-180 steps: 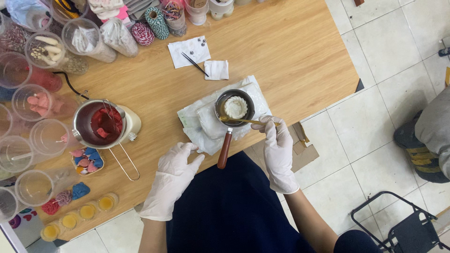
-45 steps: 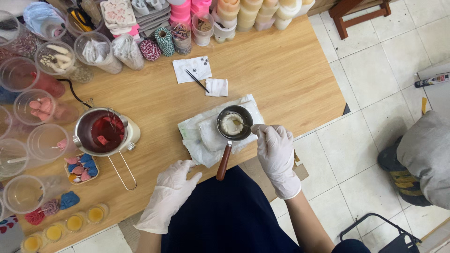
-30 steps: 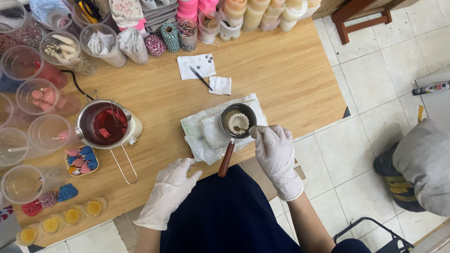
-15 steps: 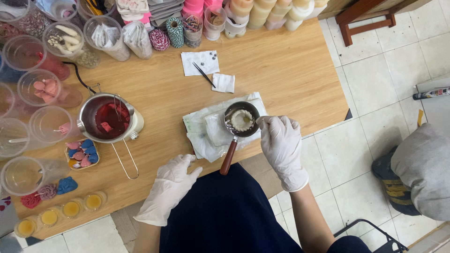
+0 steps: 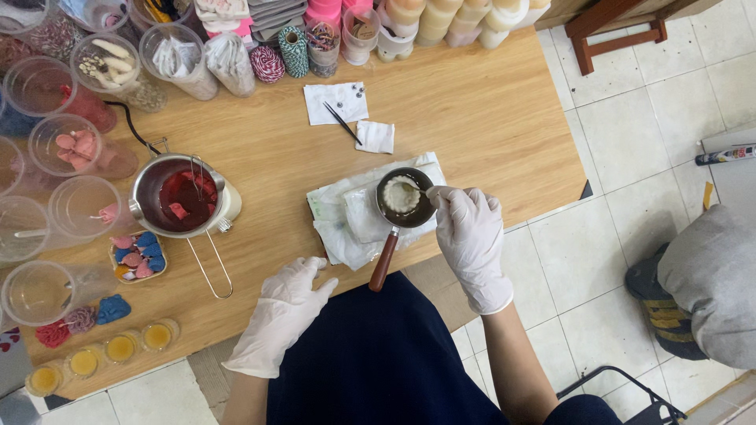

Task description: The person stirs a dark red liquid in a small metal pot with a wooden-handled spoon, periodically checking the temperature or consistency by dipping the spoon into the mixture while wearing white gloves.

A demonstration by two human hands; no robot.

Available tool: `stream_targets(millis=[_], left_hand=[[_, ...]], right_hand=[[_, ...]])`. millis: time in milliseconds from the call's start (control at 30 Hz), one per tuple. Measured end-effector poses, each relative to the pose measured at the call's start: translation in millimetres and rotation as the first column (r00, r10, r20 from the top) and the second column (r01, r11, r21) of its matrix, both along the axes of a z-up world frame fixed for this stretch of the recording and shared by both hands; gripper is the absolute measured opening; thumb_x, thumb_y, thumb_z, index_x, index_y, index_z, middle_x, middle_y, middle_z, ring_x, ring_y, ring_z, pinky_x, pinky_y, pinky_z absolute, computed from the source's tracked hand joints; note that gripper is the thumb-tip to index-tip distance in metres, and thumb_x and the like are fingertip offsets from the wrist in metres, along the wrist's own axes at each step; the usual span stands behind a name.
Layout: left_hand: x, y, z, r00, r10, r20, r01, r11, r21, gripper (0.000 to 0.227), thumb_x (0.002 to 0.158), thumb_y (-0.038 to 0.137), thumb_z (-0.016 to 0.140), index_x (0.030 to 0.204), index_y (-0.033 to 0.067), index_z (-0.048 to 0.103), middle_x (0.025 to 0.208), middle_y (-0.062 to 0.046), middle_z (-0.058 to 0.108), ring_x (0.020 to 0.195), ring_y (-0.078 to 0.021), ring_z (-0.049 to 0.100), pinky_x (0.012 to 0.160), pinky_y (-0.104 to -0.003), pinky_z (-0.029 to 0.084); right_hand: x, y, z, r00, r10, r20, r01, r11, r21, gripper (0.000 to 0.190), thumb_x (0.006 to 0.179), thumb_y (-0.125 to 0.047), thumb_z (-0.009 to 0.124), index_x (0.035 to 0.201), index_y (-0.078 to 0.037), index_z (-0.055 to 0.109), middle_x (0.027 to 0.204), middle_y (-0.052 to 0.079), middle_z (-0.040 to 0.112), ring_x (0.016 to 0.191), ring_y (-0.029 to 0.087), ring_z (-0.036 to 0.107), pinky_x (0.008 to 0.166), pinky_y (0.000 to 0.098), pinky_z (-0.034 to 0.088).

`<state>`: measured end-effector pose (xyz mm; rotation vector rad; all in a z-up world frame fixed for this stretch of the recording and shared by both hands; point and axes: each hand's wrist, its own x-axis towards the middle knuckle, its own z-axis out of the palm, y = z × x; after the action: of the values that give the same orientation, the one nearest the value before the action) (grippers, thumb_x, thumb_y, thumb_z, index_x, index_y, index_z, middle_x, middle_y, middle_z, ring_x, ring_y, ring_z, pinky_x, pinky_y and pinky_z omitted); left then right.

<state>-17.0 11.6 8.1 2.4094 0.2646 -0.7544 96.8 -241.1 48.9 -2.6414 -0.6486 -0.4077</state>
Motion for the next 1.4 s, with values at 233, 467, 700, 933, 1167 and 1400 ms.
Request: stream_targets(millis=[233, 467, 700, 933, 1167, 1400], left_hand=[[0.5, -4.8, 0.8, 1.000, -0.027, 0.007, 0.027, 0.999, 0.038, 0.045, 0.092, 0.044, 0.064, 0.123, 0.0121, 0.061, 0.112, -0.012, 0.068, 0.109, -0.0323, 0.064, 0.093, -0.046, 0.050], [0.8, -3.1, 7.5, 0.997, 0.017, -0.069, -0.017, 1.000, 0.001, 0.044, 0.092, 0.043, 0.063, 0.127, 0.0154, 0.060, 0.114, -0.010, 0.069, 0.111, -0.0300, 0.064, 0.096, -0.044, 0.049], [-2.1, -4.7, 1.7, 1.000, 0.014, -0.013, -0.014, 1.000, -0.004, 0.044, 0.092, 0.043, 0.064, 0.125, 0.0145, 0.062, 0.113, -0.010, 0.070, 0.112, -0.0288, 0.065, 0.096, -0.043, 0.050], [-3.0, -4.7, -9.9, 0.998, 0.028, -0.048, -0.026, 0.999, 0.036, 0.044, 0.091, 0.044, 0.064, 0.125, 0.0163, 0.063, 0.116, -0.009, 0.071, 0.112, -0.0270, 0.066, 0.097, -0.042, 0.050], [-2.3, -7.8, -14.1, 0.999, 0.002, -0.034, -0.001, 1.000, 0.025, 0.044, 0.091, 0.044, 0.064, 0.124, 0.0154, 0.063, 0.116, -0.009, 0.071, 0.112, -0.0271, 0.066, 0.097, -0.042, 0.050], [5.4, -20.1, -7.7, 0.978, 0.209, 0.004, -0.203, 0.955, -0.217, 0.042, 0.100, 0.042, 0.049, 0.124, 0.0111, 0.064, 0.116, -0.011, 0.071, 0.110, -0.0298, 0.066, 0.094, -0.041, 0.050]], right_hand=[[-9.9, 1.3, 1.3, 0.995, -0.025, -0.101, 0.029, 0.999, 0.041, 0.004, 0.099, -0.008, 0.064, 0.103, -0.010, 0.065, 0.091, 0.001, 0.069, 0.083, 0.022, 0.062, 0.084, 0.0371, 0.044], [-1.4, 4.3, -0.3, 0.992, -0.012, -0.124, 0.027, 0.992, 0.123, 0.006, 0.100, -0.007, 0.061, 0.103, -0.009, 0.067, 0.091, -0.002, 0.072, 0.081, 0.019, 0.062, 0.080, 0.0366, 0.042], [-7.5, -1.3, -5.4, 0.985, -0.037, -0.170, 0.065, 0.984, 0.166, 0.006, 0.102, -0.006, 0.062, 0.103, -0.011, 0.065, 0.089, -0.002, 0.068, 0.083, 0.019, 0.063, 0.084, 0.0367, 0.044], [1.5, -2.1, -11.1, 1.000, 0.003, 0.022, -0.004, 0.999, 0.035, 0.008, 0.097, -0.007, 0.066, 0.104, -0.008, 0.064, 0.097, -0.001, 0.073, 0.081, 0.022, 0.061, 0.080, 0.0377, 0.043], [1.5, 0.0, -12.7, 0.996, -0.017, -0.088, 0.029, 0.990, 0.140, 0.004, 0.099, -0.006, 0.065, 0.101, -0.010, 0.066, 0.088, -0.002, 0.069, 0.083, 0.020, 0.063, 0.084, 0.0369, 0.044], [-0.9, -2.4, -0.7, 0.994, -0.103, -0.048, 0.106, 0.992, 0.071, 0.002, 0.097, -0.011, 0.066, 0.099, -0.010, 0.068, 0.087, 0.001, 0.070, 0.081, 0.021, 0.062, 0.083, 0.0383, 0.041]])
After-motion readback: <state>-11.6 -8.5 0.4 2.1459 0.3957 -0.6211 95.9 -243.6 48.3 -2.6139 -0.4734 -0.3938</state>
